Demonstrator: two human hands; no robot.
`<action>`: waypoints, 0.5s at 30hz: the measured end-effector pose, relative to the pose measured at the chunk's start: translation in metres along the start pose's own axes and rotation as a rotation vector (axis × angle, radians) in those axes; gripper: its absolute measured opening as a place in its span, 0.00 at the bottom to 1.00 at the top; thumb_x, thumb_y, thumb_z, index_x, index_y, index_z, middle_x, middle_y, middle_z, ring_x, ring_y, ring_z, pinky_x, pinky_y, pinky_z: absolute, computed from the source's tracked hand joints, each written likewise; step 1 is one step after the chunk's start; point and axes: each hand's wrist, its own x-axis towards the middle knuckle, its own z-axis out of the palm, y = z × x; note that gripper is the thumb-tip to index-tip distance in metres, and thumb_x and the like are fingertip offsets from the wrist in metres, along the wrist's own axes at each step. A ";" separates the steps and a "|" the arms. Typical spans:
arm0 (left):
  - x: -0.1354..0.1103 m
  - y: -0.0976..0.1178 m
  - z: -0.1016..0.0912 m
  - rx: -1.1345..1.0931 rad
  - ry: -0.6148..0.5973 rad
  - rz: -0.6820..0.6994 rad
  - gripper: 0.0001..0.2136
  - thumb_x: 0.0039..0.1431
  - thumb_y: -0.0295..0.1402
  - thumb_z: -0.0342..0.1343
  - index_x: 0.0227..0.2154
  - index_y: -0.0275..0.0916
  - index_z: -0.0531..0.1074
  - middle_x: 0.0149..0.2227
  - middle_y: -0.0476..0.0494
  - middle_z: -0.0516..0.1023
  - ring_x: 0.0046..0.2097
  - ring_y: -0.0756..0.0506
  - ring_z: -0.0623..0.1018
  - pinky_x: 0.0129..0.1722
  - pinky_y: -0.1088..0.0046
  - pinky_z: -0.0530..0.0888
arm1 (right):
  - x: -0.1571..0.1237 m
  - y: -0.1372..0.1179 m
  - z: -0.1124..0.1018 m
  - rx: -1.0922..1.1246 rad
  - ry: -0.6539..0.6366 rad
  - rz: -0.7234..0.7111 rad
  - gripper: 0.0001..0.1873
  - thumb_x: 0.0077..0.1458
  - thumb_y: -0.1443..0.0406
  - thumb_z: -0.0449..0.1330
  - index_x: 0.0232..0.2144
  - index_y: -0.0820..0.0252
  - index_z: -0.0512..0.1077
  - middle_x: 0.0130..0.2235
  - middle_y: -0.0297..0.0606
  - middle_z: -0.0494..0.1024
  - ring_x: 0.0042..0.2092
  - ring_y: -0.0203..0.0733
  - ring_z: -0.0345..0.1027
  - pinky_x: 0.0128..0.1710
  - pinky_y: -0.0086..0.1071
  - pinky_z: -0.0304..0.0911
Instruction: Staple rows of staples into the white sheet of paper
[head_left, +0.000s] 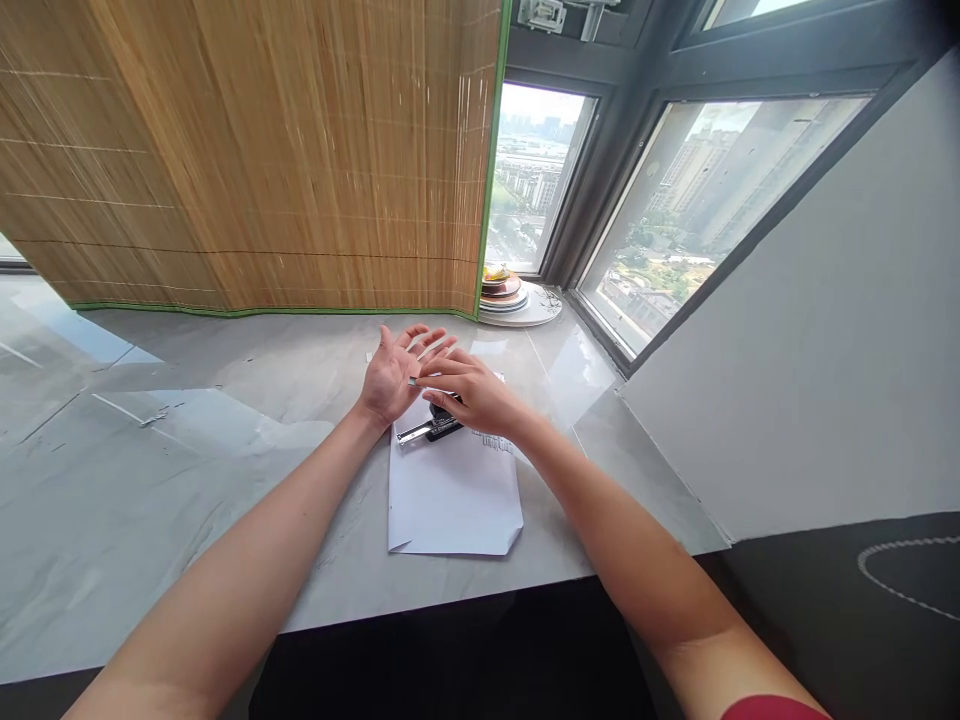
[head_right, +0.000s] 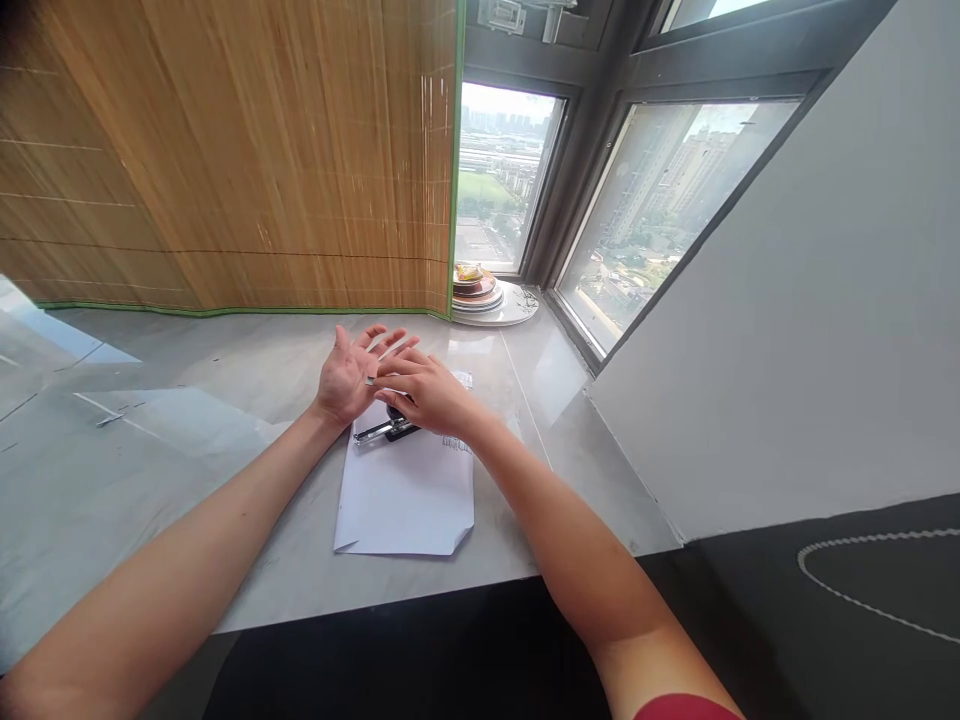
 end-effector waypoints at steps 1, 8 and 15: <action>0.002 -0.001 -0.002 0.002 0.011 0.026 0.26 0.66 0.63 0.51 0.44 0.43 0.73 0.58 0.36 0.77 0.66 0.34 0.75 0.67 0.51 0.72 | 0.000 0.005 -0.001 0.045 0.044 0.024 0.15 0.74 0.61 0.55 0.48 0.50 0.82 0.53 0.39 0.82 0.55 0.49 0.71 0.59 0.47 0.65; 0.019 -0.007 -0.034 0.207 0.286 0.262 0.17 0.66 0.53 0.57 0.36 0.43 0.71 0.38 0.42 0.78 0.50 0.42 0.81 0.51 0.64 0.79 | -0.052 0.098 -0.042 -0.098 0.483 0.699 0.10 0.60 0.61 0.64 0.35 0.58 0.84 0.42 0.43 0.85 0.39 0.48 0.76 0.51 0.44 0.69; 0.012 0.015 -0.072 1.412 0.622 0.429 0.07 0.65 0.32 0.51 0.37 0.42 0.75 0.44 0.37 0.78 0.51 0.36 0.75 0.55 0.55 0.71 | -0.093 0.146 -0.043 -0.261 0.382 1.036 0.11 0.53 0.67 0.61 0.34 0.61 0.85 0.34 0.45 0.85 0.40 0.52 0.78 0.52 0.40 0.66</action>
